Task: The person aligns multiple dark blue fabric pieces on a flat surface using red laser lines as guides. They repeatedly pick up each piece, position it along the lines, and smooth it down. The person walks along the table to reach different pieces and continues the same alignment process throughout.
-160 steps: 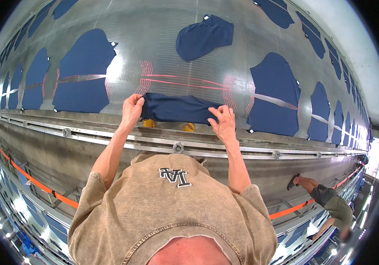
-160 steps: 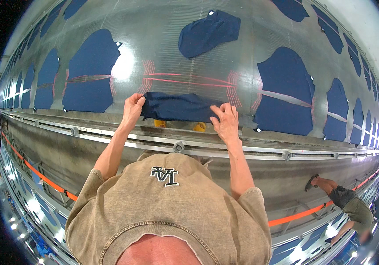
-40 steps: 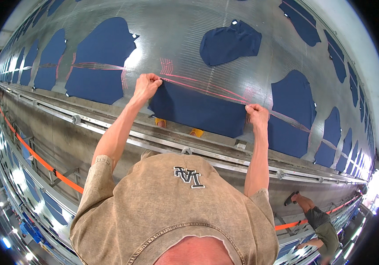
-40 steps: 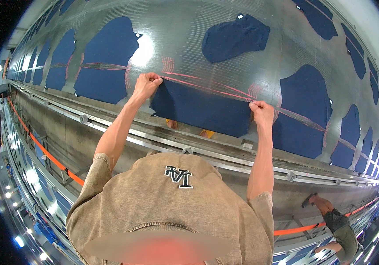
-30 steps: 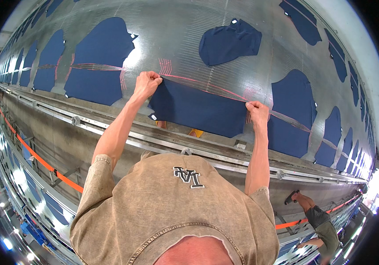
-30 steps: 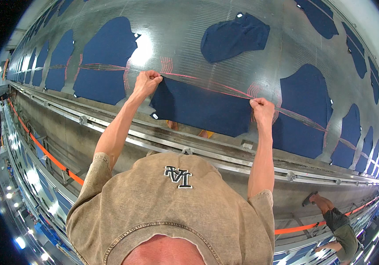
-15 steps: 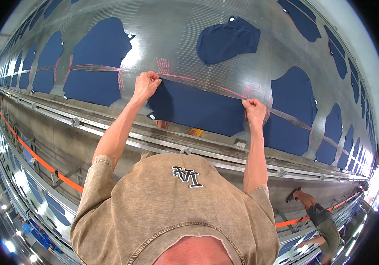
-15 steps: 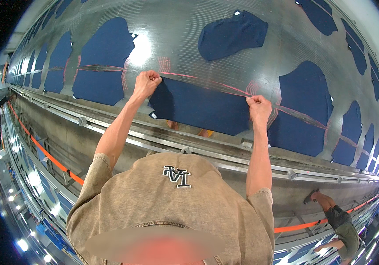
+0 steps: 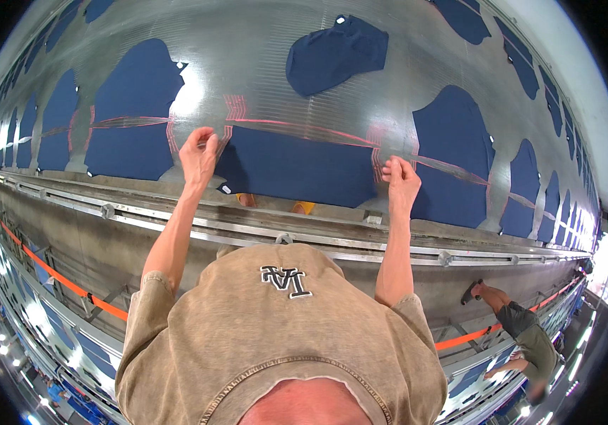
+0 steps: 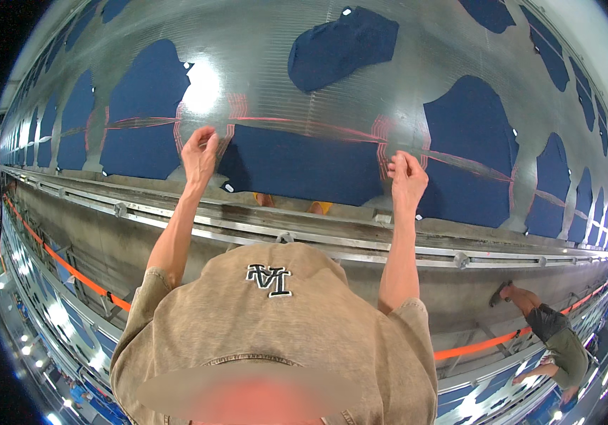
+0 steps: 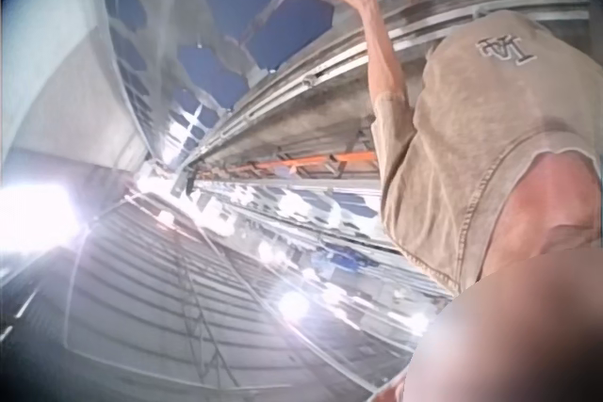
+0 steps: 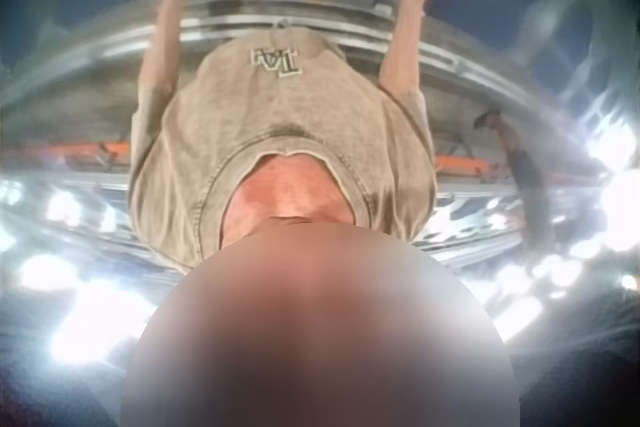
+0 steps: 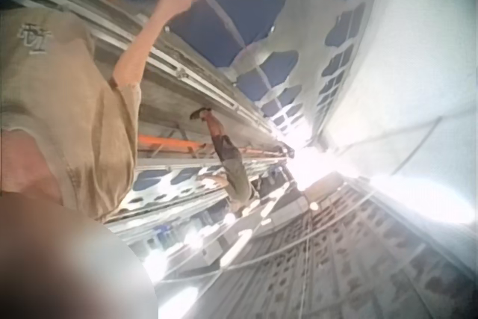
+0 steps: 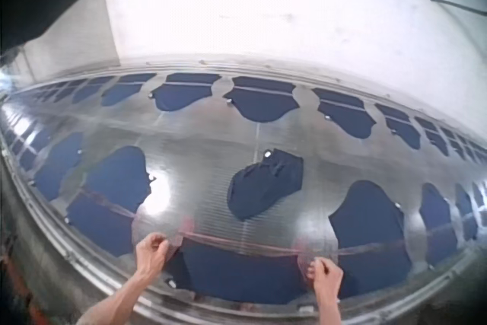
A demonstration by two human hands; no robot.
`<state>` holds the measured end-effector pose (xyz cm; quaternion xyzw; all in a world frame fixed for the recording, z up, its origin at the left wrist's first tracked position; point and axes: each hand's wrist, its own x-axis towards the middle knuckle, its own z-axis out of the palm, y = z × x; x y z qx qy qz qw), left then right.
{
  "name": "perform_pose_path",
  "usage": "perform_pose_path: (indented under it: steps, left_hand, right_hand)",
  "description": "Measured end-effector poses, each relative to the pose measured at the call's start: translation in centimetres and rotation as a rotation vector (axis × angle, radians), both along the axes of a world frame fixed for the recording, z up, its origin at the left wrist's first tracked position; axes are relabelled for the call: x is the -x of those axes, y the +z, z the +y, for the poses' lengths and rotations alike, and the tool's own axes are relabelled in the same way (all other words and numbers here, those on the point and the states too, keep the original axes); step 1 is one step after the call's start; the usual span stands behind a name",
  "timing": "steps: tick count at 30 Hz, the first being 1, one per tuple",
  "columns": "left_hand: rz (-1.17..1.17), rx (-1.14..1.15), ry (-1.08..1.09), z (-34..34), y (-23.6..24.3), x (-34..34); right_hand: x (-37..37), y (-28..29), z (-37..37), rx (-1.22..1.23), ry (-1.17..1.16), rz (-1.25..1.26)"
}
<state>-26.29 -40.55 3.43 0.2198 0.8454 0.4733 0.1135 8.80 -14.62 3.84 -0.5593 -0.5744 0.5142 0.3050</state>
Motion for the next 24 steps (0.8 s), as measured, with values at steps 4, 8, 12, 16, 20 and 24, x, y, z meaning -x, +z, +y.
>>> perform_pose_path:
  steps: [4,8,12,16,20,24]
  left_hand:
    - [0.155,0.166,0.019,-3.6,0.4,-2.3]
    - [0.310,0.368,-0.073,-6.4,-0.2,-4.9]
    - [0.335,0.612,-0.161,-7.4,-0.9,-6.7]
    - [0.341,0.739,-0.203,-7.1,-1.0,-8.1]
    - [0.286,0.752,-0.220,-6.7,-0.9,-8.9]
    - [0.264,0.743,-0.249,-6.6,-0.8,-9.3]
  right_hand:
    - [-2.3,0.7,-3.3,-0.156,-0.045,-0.228]
    - [-2.7,0.4,-6.8,-0.338,-0.004,-0.378]
    - [-2.6,0.0,-9.1,-0.421,0.045,-0.487]
    - [-2.7,-0.5,-10.4,-0.532,0.105,-0.521]
    - [-3.0,-0.8,-11.1,-0.510,0.145,-0.537]
    - [-3.1,-1.0,-11.1,-0.521,0.167,-0.554]
